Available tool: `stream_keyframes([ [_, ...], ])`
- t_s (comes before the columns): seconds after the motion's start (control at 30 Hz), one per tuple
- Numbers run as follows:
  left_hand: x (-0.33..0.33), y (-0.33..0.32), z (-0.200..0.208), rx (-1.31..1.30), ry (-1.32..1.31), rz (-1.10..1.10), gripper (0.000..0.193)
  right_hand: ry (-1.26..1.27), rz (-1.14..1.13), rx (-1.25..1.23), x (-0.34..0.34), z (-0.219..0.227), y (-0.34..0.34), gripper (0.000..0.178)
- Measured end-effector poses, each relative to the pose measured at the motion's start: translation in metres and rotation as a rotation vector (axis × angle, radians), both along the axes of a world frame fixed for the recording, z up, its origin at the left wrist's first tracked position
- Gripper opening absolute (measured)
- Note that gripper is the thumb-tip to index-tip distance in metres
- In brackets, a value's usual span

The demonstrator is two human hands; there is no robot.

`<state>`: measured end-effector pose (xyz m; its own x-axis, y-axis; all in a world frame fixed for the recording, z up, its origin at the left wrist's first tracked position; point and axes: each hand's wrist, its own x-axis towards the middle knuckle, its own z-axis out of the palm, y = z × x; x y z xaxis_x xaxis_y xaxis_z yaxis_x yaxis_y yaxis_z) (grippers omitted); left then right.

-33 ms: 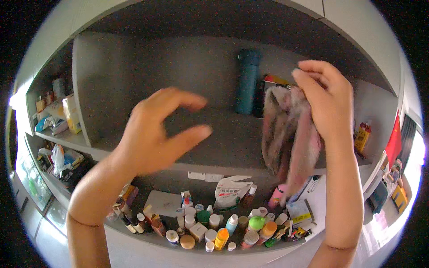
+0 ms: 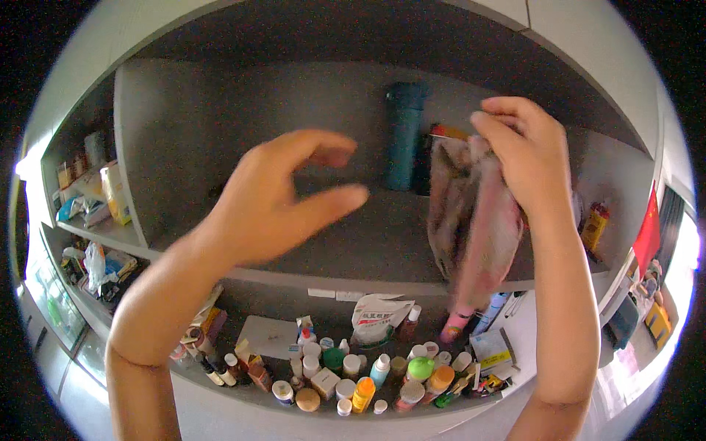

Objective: The person wipes a shelf with a cloth, removes various items including bottles, a thermos, and a small container, and places them on the lower shelf. They continue wiping the shelf surface and handle additional items such as a red object and a small jar.

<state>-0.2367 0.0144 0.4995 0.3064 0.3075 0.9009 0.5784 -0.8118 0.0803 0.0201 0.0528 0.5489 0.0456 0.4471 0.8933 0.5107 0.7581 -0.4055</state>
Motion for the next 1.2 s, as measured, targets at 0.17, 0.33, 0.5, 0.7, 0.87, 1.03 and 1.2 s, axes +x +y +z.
stream_keyframes([
  [0.17, 0.063, 0.13, 0.079, -0.645, -0.216, 0.345, 0.068, -0.626, -0.507, -0.48, 0.012, 0.018, 0.135, 0.058],
  [0.33, 0.08, 0.222, 0.051, -0.511, -0.304, 0.443, 0.071, -0.518, -0.448, -0.484, 0.006, -0.021, 0.182, 0.075],
  [0.5, 0.078, 0.22, 0.047, -0.756, -0.344, 0.356, 0.076, -0.435, -0.477, -0.555, -0.014, -0.017, 0.148, 0.069],
  [0.7, 0.078, 0.216, 0.042, -0.733, -0.333, 0.179, 0.081, -0.343, -0.505, -0.48, -0.016, -0.026, 0.15, 0.065],
  [0.87, 0.082, 0.203, 0.039, -0.621, -0.361, 0.341, 0.082, -0.323, -0.453, -0.455, -0.021, -0.027, 0.154, 0.057],
  [1.03, 0.087, 0.168, 0.042, -0.704, -0.405, 0.245, 0.078, -0.262, -0.329, -0.438, -0.011, -0.02, 0.157, 0.058],
  [1.2, 0.07, 0.111, 0.054, -0.911, -0.367, 0.024, 0.068, -0.273, -0.094, -0.446, 0.002, 0.003, 0.113, 0.057],
])
